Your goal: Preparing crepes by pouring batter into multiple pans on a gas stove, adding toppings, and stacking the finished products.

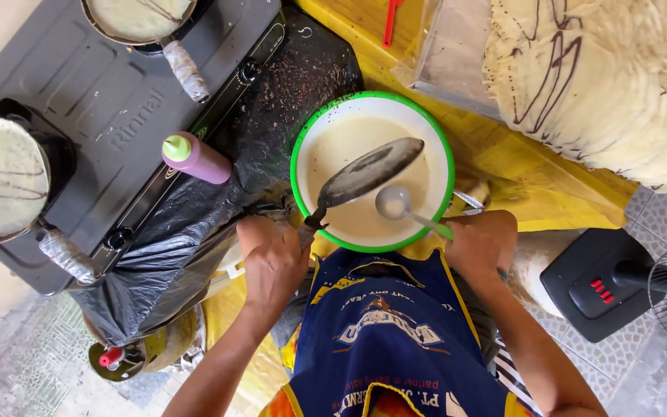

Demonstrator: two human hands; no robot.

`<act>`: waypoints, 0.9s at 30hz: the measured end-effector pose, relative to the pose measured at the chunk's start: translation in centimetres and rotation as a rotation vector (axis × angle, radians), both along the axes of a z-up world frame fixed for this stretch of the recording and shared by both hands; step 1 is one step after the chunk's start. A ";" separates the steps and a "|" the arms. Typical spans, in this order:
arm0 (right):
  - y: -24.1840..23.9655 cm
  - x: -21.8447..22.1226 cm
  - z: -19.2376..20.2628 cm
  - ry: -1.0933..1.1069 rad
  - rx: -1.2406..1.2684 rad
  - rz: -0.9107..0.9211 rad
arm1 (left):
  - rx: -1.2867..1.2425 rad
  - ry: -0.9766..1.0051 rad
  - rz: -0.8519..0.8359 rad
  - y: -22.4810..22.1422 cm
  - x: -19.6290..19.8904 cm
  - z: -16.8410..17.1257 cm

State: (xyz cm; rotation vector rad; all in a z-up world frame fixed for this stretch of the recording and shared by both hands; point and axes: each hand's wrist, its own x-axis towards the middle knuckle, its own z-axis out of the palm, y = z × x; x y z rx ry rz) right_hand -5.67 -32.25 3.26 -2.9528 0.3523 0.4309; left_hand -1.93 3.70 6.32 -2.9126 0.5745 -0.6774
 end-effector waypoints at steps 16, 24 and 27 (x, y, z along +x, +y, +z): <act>-1.3 -1.7 -15.0 0.118 -0.096 0.037 | 0.095 -0.259 0.102 -2.7 0.1 -4.4; 1.9 0.0 -4.9 0.253 -0.149 0.081 | -0.137 0.001 0.131 -2.6 -1.2 -12.3; 7.4 1.2 1.5 0.024 -0.230 0.233 | -0.268 0.136 0.153 -2.6 -1.5 -13.0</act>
